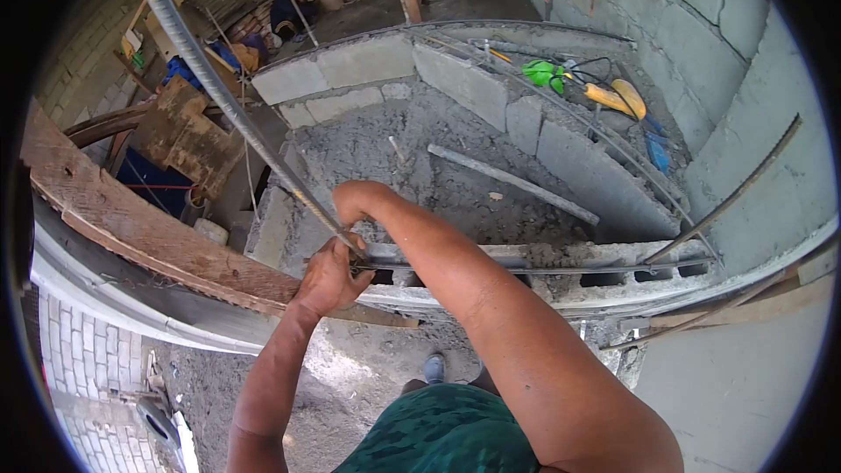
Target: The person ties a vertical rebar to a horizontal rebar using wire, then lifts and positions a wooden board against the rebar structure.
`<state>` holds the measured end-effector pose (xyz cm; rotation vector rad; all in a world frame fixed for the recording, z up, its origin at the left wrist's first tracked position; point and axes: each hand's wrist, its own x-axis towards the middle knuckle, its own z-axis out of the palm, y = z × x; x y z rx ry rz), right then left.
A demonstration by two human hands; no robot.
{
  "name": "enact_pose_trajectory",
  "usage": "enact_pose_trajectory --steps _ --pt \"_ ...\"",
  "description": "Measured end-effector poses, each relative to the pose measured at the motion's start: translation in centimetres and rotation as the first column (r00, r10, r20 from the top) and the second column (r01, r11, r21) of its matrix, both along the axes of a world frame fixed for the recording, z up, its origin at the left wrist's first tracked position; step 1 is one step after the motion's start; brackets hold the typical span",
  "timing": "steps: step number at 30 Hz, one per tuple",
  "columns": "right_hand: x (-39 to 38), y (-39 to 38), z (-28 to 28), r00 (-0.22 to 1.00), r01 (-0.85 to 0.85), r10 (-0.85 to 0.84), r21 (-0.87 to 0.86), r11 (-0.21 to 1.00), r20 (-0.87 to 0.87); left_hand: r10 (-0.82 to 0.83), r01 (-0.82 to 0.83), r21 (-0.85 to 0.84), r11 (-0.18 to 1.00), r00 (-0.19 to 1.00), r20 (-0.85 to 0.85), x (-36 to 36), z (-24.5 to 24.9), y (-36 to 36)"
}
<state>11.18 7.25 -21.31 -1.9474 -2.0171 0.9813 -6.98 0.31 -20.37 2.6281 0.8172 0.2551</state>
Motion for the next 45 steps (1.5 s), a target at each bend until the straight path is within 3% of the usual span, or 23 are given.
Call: enact_pose_trajectory --steps 2,4,8,10,16,20,22,26,31,38,45 --pt "0.3 -0.6 -0.2 0.999 -0.012 0.012 0.005 1.0 0.045 -0.029 0.026 0.111 0.993 0.999 0.021 0.0 0.0 0.0" --pt "0.6 -0.5 -2.3 0.996 -0.09 0.079 0.288 0.953 0.047 -0.015 0.012 0.107 0.994 0.999 0.034 0.1 -0.3 0.1" --pt "0.5 -4.8 -1.7 0.998 -0.057 0.049 0.343 0.938 0.032 0.001 -0.008 0.132 0.991 0.999 0.055 0.2 -0.6 0.3" --pt "0.7 -8.6 -1.0 0.991 0.082 -0.029 0.424 0.902 -0.131 -0.018 0.009 0.151 0.988 0.998 0.062 0.0 -1.1 0.6" --pt "1.5 -10.4 -4.4 0.983 0.179 -0.116 0.566 0.805 -0.145 -0.009 0.001 0.162 0.987 0.999 0.051 0.0 -1.4 0.7" --pt "0.5 -8.2 -2.7 0.974 0.212 -0.148 0.474 0.855 -0.169 -0.013 0.003 0.159 0.987 0.998 0.061 0.1 0.0 -0.3" --pt "0.8 -7.0 -1.8 0.993 0.073 -0.04 0.319 0.945 -0.109 -0.01 0.002 0.148 0.989 0.999 0.049 -0.1 -0.9 0.2" --pt "1.2 -5.0 -3.1 0.998 0.06 -0.055 0.265 0.962 -0.028 0.029 -0.025 0.09 0.996 0.998 -0.051 0.3 0.3 -0.4" --pt "1.2 -5.6 -2.8 0.982 0.055 -0.006 0.258 0.965 -0.189 0.006 -0.008 0.052 0.999 1.0 0.023 -0.1 0.1 0.1" --pt "-0.2 -9.3 -4.3 0.975 0.206 -0.122 0.558 0.804 -0.185 -0.011 0.009 0.023 1.0 0.998 0.065 -0.6 0.1 0.5" --pt "-2.0 -13.4 -5.2 0.966 0.256 -0.225 0.608 0.751 -0.128 0.016 -0.016 -0.004 1.0 0.996 0.084 -0.7 -0.3 0.6"
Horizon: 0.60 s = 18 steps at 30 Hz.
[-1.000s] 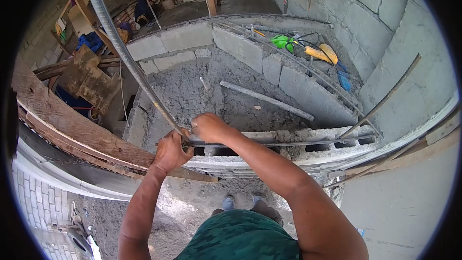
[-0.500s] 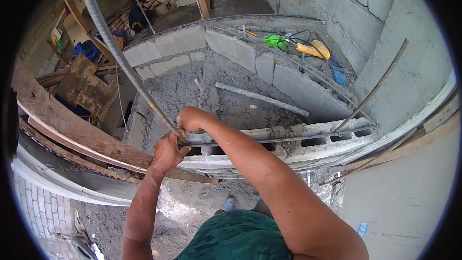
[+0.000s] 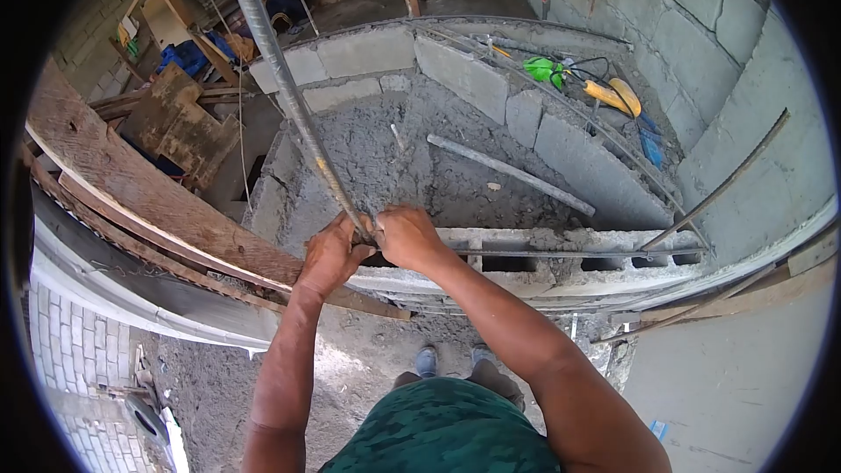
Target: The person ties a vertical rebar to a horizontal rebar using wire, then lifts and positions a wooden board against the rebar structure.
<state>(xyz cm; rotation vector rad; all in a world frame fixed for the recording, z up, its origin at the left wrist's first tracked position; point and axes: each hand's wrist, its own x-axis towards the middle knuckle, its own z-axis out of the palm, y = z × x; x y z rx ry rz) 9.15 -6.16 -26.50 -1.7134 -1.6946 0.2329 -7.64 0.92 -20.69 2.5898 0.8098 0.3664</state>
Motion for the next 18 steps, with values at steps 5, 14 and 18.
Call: enact_pose_trajectory --steps 5,14,18 --pt "-0.4 -1.6 1.4 0.999 -0.051 0.05 -0.112 0.992 -0.007 0.009 -0.008 -0.101 0.995 1.0 0.006 0.1 0.9 -0.2" --pt "-2.7 -2.6 0.8 0.972 0.137 -0.109 -0.126 0.983 0.208 0.04 -0.009 -0.319 0.948 0.995 0.089 0.8 0.0 0.8" --pt "-2.1 -2.4 0.7 0.981 0.109 -0.09 -0.102 0.989 0.173 -0.025 0.041 -0.192 0.98 0.996 0.085 0.9 0.3 0.8"
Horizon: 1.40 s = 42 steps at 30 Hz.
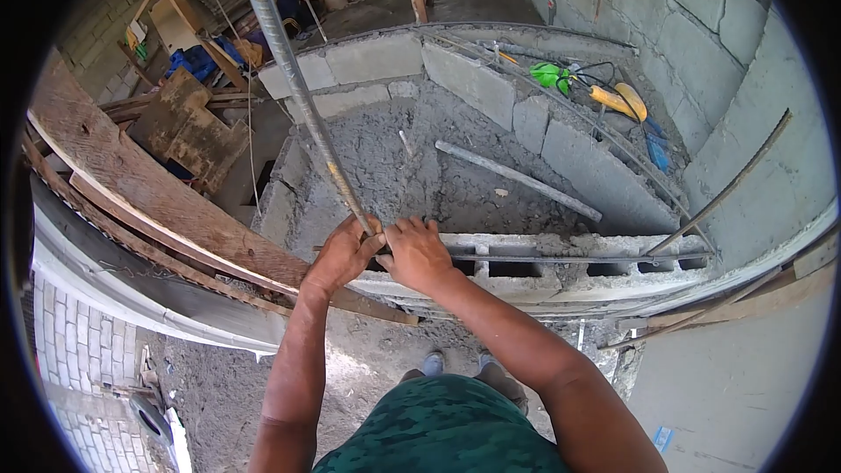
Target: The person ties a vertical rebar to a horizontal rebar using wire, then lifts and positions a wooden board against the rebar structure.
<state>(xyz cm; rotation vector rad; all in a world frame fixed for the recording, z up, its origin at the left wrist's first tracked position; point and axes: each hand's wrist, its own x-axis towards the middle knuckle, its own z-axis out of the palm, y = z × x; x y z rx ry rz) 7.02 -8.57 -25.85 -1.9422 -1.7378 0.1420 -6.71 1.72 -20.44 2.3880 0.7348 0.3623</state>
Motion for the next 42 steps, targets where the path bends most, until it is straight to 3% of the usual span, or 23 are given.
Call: enact_pose_trajectory --steps 7,9,13,15,16,18,19,21,26,28,32,36,40,42 --pt "-0.2 -0.3 0.6 1.0 0.028 -0.027 0.059 0.998 -0.01 0.115 -0.108 0.06 0.992 0.985 -0.129 0.5 1.8 -1.0" --pt "-0.1 -0.4 0.4 0.999 0.032 -0.032 0.071 0.997 0.003 0.013 -0.012 0.014 1.0 0.996 -0.084 0.5 1.4 -0.4" --pt "0.0 -0.3 0.0 1.0 0.025 -0.025 0.094 0.995 -0.001 0.029 -0.028 0.03 0.999 0.999 -0.031 0.6 0.0 -0.2" --pt "-0.1 -0.4 -0.2 0.999 0.044 -0.044 0.095 0.995 0.001 0.074 -0.081 0.259 0.962 0.997 0.039 1.5 0.0 -0.2" --pt "-0.1 -0.4 -0.3 1.0 0.027 -0.025 0.12 0.992 -0.016 0.057 -0.065 0.263 0.962 0.998 0.041 1.9 0.1 -0.1" --pt "0.0 -0.3 -0.2 0.999 0.022 -0.017 0.148 0.989 -0.033 0.198 -0.106 -0.234 0.966 0.887 0.417 2.7 3.3 -1.5" --pt "-0.1 -0.4 -0.1 0.999 0.03 -0.026 0.13 0.991 -0.033 0.197 -0.103 -0.24 0.965 0.888 0.415 3.1 5.8 -2.2" --pt "-0.2 -0.5 0.0 1.0 0.021 -0.018 0.11 0.994 -0.022 0.181 0.073 -0.342 0.937 0.738 0.65 4.2 10.5 -3.0" --pt "-0.2 -0.3 0.8 0.995 0.052 -0.049 0.028 0.998 -0.087 0.23 -0.017 -0.333 0.943 0.756 0.613 4.6 9.9 -2.3" --pt "0.1 0.0 0.6 0.996 0.041 -0.038 0.035 0.999 -0.086 0.322 -0.103 -0.361 0.927 0.716 0.62 4.6 9.7 -1.4" --pt "0.8 0.4 1.3 0.999 -0.043 0.044 0.028 0.999 -0.01 0.332 -0.193 -0.279 0.941 0.698 0.635 5.2 9.1 0.1" --pt "1.4 1.2 1.2 0.983 -0.186 0.186 0.014 0.982 0.001 0.319 -0.196 -0.256 0.946 0.688 0.652 4.9 8.3 -0.5" --pt "0.4 0.8 1.3 0.981 -0.192 0.193 0.037 0.981 0.0 0.28 -0.139 -0.256 0.957 0.681 0.676 4.8 8.1 -1.1" --pt "-0.6 0.7 1.3 0.998 -0.055 0.056 0.076 0.996 -0.01 0.268 -0.146 -0.233 0.962 0.68 0.682 4.9 8.2 -0.9"
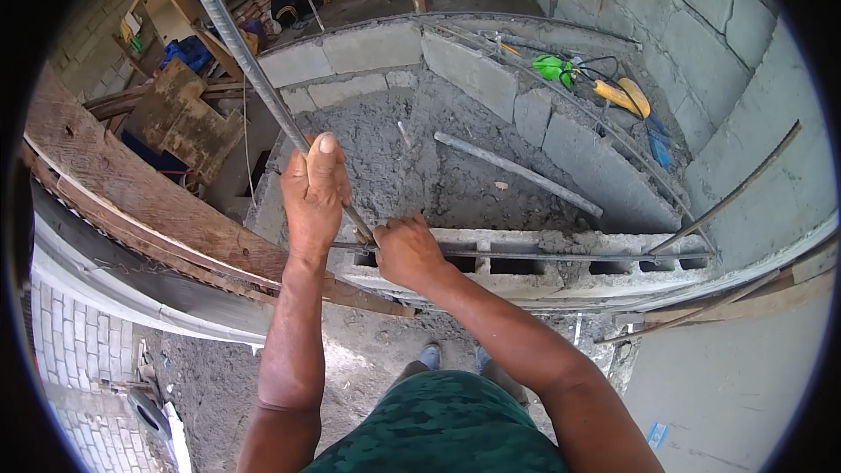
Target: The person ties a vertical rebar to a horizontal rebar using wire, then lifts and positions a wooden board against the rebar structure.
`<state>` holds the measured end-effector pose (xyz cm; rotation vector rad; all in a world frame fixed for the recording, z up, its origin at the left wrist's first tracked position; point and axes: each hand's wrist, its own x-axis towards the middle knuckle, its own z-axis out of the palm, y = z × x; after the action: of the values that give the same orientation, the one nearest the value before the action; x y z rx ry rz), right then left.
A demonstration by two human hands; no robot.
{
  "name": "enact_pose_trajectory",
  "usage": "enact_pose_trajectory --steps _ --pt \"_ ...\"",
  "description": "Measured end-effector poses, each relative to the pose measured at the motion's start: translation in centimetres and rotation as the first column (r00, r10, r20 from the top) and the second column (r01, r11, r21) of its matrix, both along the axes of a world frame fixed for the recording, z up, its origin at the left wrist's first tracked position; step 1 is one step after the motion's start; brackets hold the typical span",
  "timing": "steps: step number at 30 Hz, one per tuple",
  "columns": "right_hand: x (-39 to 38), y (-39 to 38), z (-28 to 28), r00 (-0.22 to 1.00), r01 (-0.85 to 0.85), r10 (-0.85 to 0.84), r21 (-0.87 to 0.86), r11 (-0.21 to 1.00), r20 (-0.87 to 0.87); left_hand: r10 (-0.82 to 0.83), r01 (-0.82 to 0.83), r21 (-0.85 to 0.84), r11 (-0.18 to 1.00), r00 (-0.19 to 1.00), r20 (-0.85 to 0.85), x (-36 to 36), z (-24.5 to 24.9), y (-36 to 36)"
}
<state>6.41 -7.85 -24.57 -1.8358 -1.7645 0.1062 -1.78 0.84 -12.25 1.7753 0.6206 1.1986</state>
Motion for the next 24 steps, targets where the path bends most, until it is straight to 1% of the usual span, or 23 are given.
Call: enact_pose_trajectory --steps 1,3,4,6,7,9,11,12,13,14,15,16,18,19,20,21,23,24 --pt "-0.5 0.0 0.0 1.0 -0.007 0.007 -0.004 1.0 -0.002 -0.017 0.017 -0.007 1.0 1.0 0.001 -0.1 -0.1 0.1" --pt "-1.5 -0.1 0.3 0.995 0.09 -0.089 -0.002 0.996 0.044 -0.033 0.033 -0.018 0.999 0.999 0.001 -0.2 -0.3 0.1" --pt "-2.0 -0.2 0.0 0.995 0.091 -0.091 -0.006 0.996 0.045 -0.038 0.038 -0.037 0.999 0.999 0.0 -0.2 -0.4 0.0" --pt "-2.8 -0.1 -0.8 0.987 0.149 -0.155 0.114 0.982 0.043 -0.049 0.05 -0.056 0.997 0.999 0.012 -0.2 -0.5 -0.2" --pt "-3.2 -0.1 -1.1 0.986 0.154 -0.161 0.111 0.982 0.053 -0.04 0.04 -0.041 0.998 0.999 0.012 -0.2 -0.6 -0.3" --pt "-4.1 -0.3 -1.7 0.982 0.162 -0.178 0.215 0.963 0.056 -0.04 0.041 -0.031 0.999 0.999 0.016 -0.4 -1.0 -0.5" --pt "-4.5 -0.7 -2.1 0.976 0.193 -0.213 0.245 0.95 0.054 -0.014 0.011 -0.038 0.999 0.996 -0.091 -0.5 -2.3 0.1" --pt "-4.6 -0.9 -2.3 0.971 0.213 -0.234 0.276 0.937 0.044 -0.023 0.02 -0.035 0.999 0.996 -0.083 -0.6 -3.7 0.5" --pt "-4.8 -1.0 -2.6 0.969 0.218 -0.241 0.281 0.935 0.05 0.044 -0.047 -0.004 0.999 0.967 -0.251 -1.2 -5.9 0.8" --pt "-5.0 -1.0 -2.9 0.97 0.227 -0.243 0.293 0.929 0.019 0.114 -0.105 0.043 0.993 0.906 -0.409 -1.8 -8.2 1.2" --pt "-4.8 -1.0 -3.0 0.967 0.243 -0.253 0.31 0.919 -0.008 0.13 -0.099 0.089 0.991 0.855 -0.501 -2.6 -11.1 1.5" --pt "-4.6 -1.0 -3.1 0.96 0.264 -0.28 0.324 0.909 0.004 0.145 -0.081 0.134 0.988 0.799 -0.584 -3.2 -13.2 1.5" --pt "-4.7 -1.1 -3.2 0.963 0.253 -0.268 0.383 0.889 -0.014 0.217 -0.099 0.255 0.962 0.846 -0.488 -3.3 -13.1 1.0" --pt "-4.8 -1.1 -3.2 0.961 0.267 -0.276 0.357 0.895 -0.026 0.18 -0.056 0.26 0.964 0.856 -0.484 -3.5 -12.9 1.0" --pt "-4.8 -1.1 -3.2 0.949 0.299 -0.313 0.367 0.881 -0.02 0.189 -0.034 0.286 0.958 0.824 -0.535 -3.7 -12.6 1.3" --pt "-4.8 -1.1 -3.0 0.951 0.291 -0.308 0.348 0.891 -0.008 0.205 -0.014 0.316 0.949 0.788 -0.581 -3.6 -12.3 1.7" --pt "-4.7 -1.2 -2.6 0.956 0.288 -0.294 0.27 0.919 -0.02 0.162 0.032 0.306 0.951 0.793 -0.587 -3.6 -12.1 1.9" --pt "-4.2 -1.3 -1.9 0.949 0.309 -0.315 0.273 0.911 -0.025 0.144 0.041 0.284 0.958 0.788 -0.599 -3.6 -11.9 1.9"
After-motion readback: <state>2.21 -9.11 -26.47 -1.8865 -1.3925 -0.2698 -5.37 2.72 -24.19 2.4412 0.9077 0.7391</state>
